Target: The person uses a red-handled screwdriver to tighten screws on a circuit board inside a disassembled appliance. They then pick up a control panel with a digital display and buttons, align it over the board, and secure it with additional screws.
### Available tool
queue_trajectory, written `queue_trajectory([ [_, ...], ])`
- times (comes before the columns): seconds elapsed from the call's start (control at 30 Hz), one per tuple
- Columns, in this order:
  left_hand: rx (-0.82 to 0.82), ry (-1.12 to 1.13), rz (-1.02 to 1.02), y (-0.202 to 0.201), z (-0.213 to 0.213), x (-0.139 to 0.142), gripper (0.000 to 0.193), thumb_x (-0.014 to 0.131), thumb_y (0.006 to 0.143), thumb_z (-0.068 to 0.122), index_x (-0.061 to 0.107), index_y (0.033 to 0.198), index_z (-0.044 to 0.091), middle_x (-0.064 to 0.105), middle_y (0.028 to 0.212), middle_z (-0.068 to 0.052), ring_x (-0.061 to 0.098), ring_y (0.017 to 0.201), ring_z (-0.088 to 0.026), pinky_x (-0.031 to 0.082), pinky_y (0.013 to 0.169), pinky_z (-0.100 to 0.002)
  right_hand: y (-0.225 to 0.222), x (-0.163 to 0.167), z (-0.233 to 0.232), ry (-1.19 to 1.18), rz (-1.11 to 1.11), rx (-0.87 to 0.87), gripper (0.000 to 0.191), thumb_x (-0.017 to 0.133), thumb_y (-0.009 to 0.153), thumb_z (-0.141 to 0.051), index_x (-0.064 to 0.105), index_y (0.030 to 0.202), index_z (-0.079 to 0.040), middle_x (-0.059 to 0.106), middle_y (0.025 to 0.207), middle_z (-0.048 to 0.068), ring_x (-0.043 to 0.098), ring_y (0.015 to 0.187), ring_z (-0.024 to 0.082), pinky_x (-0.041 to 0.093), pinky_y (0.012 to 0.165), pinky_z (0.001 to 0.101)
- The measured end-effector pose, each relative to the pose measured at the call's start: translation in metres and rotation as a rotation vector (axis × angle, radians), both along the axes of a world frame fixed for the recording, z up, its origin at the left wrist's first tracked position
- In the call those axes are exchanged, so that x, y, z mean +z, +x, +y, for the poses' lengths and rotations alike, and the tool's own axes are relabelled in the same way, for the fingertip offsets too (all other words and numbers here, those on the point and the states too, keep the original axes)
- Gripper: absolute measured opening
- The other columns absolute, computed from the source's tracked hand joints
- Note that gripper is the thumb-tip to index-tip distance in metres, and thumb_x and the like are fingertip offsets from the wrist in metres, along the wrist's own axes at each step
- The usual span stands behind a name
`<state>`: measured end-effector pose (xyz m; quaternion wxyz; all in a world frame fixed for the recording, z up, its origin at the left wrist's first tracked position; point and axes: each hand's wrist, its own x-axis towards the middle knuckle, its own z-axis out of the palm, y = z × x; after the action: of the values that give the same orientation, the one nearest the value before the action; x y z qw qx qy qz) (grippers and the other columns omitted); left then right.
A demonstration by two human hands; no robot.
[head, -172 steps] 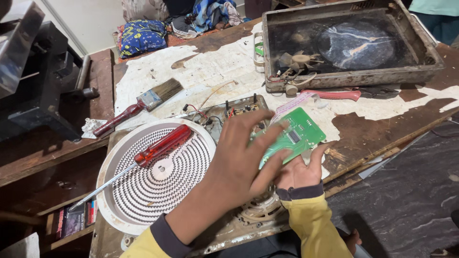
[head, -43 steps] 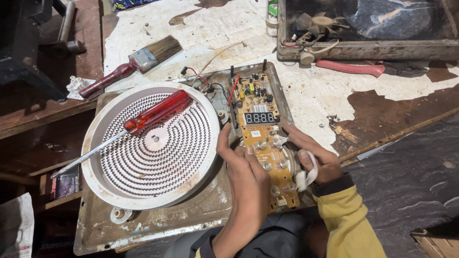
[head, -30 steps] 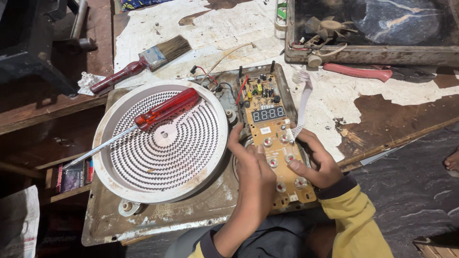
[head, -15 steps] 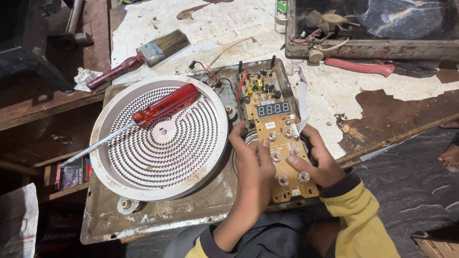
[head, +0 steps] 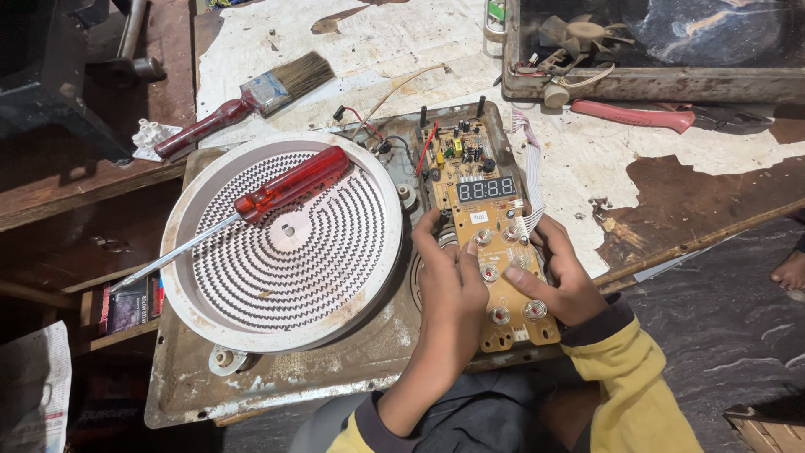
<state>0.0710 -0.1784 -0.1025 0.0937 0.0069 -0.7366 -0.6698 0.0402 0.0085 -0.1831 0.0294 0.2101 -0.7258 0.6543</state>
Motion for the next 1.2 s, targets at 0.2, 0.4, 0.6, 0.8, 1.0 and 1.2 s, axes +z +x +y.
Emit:
queue_trajectory([
  [0.2,-0.015,0.033,-0.037,0.001,-0.002,-0.001,0.049,0.046,0.099,0.005,0.025,0.143,-0.002,0.076,0.097,-0.023,0.077,0.090,-0.031,0.055,0.081,-0.037,-0.001,0.000,-0.002,0.108,0.009,-0.063,0.090,0.076,0.086,-0.020,0.028,0.158,0.005,0.035,0.157,0.017,0.036,0.149,0.029,0.029,0.122,0.0406],
  [0.4,0.045,-0.033,0.058,-0.001,0.000,-0.006,0.047,0.048,0.100,0.005,0.030,0.143,-0.004,0.072,0.102,-0.025,0.075,0.091,-0.033,0.056,0.080,-0.039,-0.003,-0.004,0.004,-0.115,-0.017,0.090,0.095,0.079,0.083,-0.005,0.024,0.159,0.008,0.033,0.159,0.016,0.032,0.151,0.027,0.026,0.125,0.0397],
  [0.6,0.013,0.003,-0.025,-0.002,0.000,-0.008,0.049,0.048,0.099,0.007,0.029,0.143,-0.002,0.074,0.095,-0.026,0.075,0.087,-0.034,0.055,0.080,-0.040,-0.006,-0.003,0.009,-0.167,-0.089,0.129,0.094,0.076,0.082,0.003,0.022,0.159,0.008,0.035,0.159,0.016,0.033,0.151,0.025,0.026,0.125,0.0391],
  [0.8,0.047,0.004,0.061,-0.002,0.001,-0.011,0.050,0.051,0.099,0.006,0.031,0.143,-0.003,0.073,0.090,-0.019,0.074,0.085,-0.030,0.055,0.078,-0.038,-0.001,0.003,0.007,-0.074,-0.013,0.080,0.090,0.073,0.083,0.006,0.025,0.159,0.007,0.037,0.158,0.018,0.035,0.151,0.025,0.028,0.125,0.0386],
  [1.0,0.079,0.044,-0.093,-0.002,0.001,-0.011,0.054,0.062,0.096,0.014,0.036,0.141,-0.001,0.067,0.073,-0.009,0.067,0.067,-0.022,0.052,0.065,-0.033,0.001,0.011,0.001,-0.108,-0.053,0.039,0.087,0.072,0.082,0.010,0.029,0.156,0.006,0.043,0.156,0.019,0.039,0.150,0.024,0.035,0.123,0.0368],
  [1.2,0.054,-0.078,-0.028,0.004,-0.004,0.005,0.058,0.060,0.095,0.007,0.031,0.144,-0.002,0.069,0.080,-0.013,0.071,0.072,-0.025,0.055,0.068,-0.037,0.000,0.011,0.001,-0.120,-0.038,0.042,0.086,0.073,0.082,0.010,0.029,0.157,0.006,0.043,0.156,0.020,0.040,0.149,0.024,0.035,0.123,0.0369],
])
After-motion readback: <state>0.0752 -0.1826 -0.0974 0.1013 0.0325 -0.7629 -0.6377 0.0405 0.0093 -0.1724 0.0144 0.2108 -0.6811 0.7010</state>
